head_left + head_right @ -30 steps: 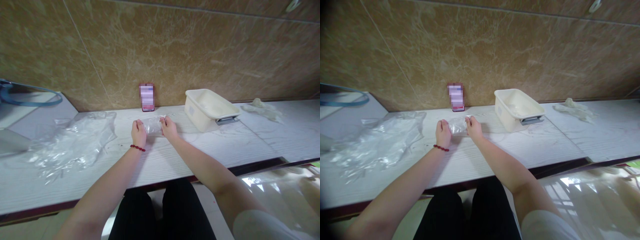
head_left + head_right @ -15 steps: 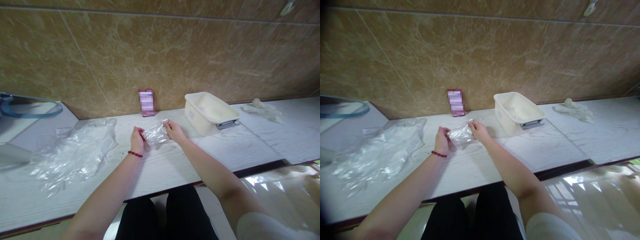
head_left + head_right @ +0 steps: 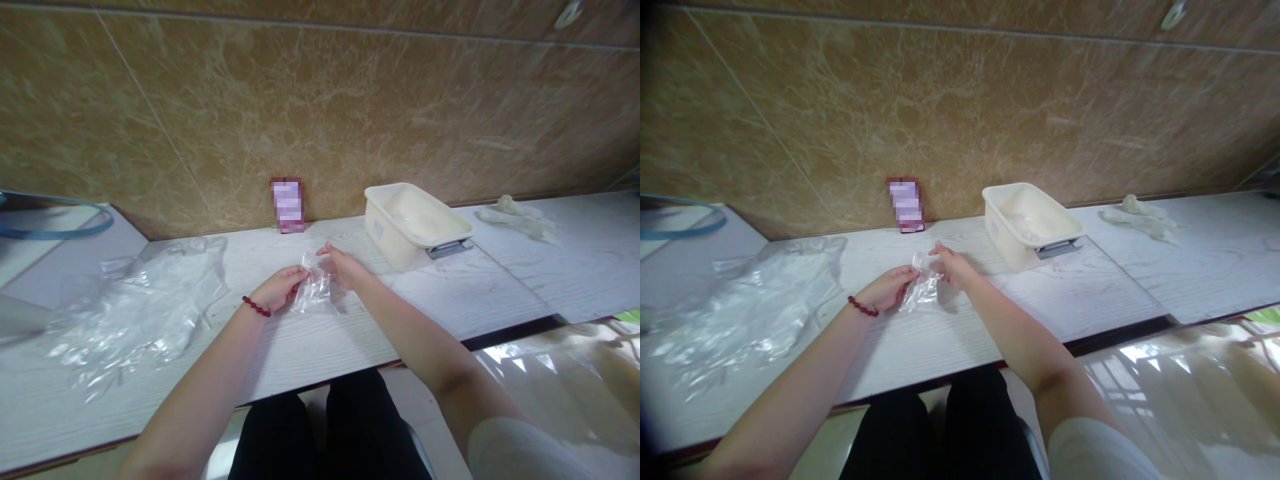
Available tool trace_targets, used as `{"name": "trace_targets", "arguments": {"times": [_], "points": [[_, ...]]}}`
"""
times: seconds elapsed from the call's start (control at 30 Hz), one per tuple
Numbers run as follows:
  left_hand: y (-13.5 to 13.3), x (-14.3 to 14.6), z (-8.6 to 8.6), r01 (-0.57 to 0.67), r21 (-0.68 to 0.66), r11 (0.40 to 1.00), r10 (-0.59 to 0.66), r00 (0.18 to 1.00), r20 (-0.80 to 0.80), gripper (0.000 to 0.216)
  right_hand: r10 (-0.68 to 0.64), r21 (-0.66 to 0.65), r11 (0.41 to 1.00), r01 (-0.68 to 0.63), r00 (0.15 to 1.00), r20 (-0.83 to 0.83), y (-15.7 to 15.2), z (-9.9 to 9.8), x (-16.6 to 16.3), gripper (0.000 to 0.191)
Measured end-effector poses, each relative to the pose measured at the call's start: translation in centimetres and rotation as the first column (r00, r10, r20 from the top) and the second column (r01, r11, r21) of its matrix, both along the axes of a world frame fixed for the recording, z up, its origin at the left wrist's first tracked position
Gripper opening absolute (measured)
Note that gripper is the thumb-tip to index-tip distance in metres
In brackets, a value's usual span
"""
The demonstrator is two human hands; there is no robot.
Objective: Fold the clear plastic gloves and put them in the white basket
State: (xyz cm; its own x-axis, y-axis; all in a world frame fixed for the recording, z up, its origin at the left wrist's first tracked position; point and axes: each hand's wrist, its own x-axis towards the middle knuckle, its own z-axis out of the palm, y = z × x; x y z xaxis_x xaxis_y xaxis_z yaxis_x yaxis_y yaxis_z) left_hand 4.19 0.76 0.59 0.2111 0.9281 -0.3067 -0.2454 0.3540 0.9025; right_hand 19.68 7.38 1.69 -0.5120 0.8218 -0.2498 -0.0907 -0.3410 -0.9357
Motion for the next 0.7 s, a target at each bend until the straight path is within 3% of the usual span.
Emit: {"name": "trace_targets", "arguments": {"times": [0.1,0.23,0.33,0.5,0.7], "points": [[0.9,-0.2,-0.6,-0.217,-0.010,0.976,0.217,0.973,0.077,0.010,-0.057,-0.142,0.989,0.038,0.989,-0.139,0.4,0.2,0.1,0.021],[1.5,-0.3,-0.5,-0.339,-0.098,0.936,0.351,0.922,0.162,0.016,-0.026,-0.113,0.994,0.010,0.989,-0.148,0.4,0.4,0.5,0.020],[1.3,-0.1,0.0,-0.343,-0.081,0.936,0.352,0.921,0.165,0.016,-0.036,-0.058,0.998,0.028,0.989,-0.146,0.3,0.2,0.5,0.030],[0.7,0.6,0.5,-0.341,0.018,0.940,0.337,0.935,0.114,0.014,-0.054,0.023,0.998,0.059,0.982,-0.181,0.3,-0.2,0.3,0.030],[0.8,0.7,-0.1,-0.288,0.010,0.958,0.286,0.953,0.097,0.019,-0.064,0.078,0.994,0.073,0.992,-0.111,0.7,-0.8,0.3,0.033]]}}
